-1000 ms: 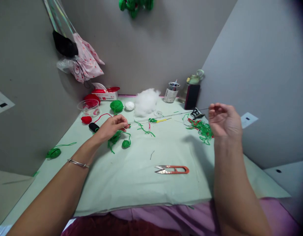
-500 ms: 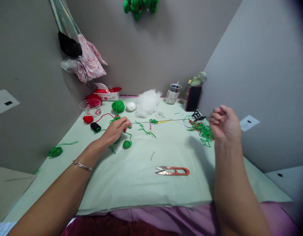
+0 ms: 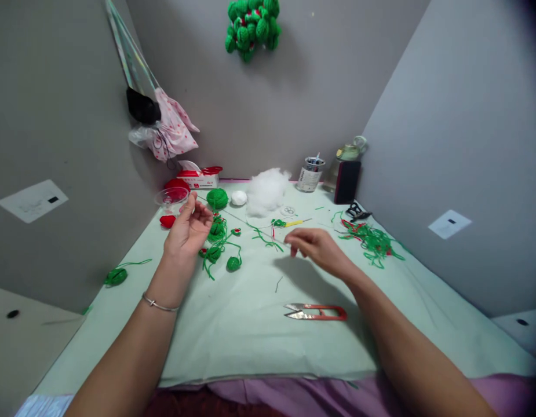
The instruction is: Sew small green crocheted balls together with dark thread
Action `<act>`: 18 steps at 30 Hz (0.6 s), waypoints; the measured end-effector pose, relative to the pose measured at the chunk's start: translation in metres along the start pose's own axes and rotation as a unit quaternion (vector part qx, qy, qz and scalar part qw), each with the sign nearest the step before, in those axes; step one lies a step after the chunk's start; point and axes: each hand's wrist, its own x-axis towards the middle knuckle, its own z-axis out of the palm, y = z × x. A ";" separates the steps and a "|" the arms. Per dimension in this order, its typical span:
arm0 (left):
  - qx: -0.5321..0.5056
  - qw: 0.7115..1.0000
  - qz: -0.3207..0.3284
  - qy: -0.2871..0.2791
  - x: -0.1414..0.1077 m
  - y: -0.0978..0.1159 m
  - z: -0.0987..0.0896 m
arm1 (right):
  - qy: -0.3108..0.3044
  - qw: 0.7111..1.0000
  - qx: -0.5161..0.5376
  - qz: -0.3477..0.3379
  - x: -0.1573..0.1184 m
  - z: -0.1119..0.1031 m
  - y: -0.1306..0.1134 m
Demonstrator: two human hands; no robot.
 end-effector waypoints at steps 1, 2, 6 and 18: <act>0.001 1.000 0.013 0.019 0.003 0.001 -0.002 | -0.056 0.998 -0.009 -0.012 -0.003 0.009 -0.006; 0.014 0.999 0.029 0.034 0.006 0.001 -0.004 | -0.109 0.994 -0.008 -0.021 -0.007 0.016 -0.012; 0.223 0.955 0.192 0.030 0.015 -0.012 -0.019 | -0.236 0.970 0.055 -0.026 -0.021 0.025 -0.033; 0.688 0.584 0.382 -0.199 0.010 -0.050 -0.044 | 0.061 0.916 0.385 -0.095 -0.018 -0.022 -0.019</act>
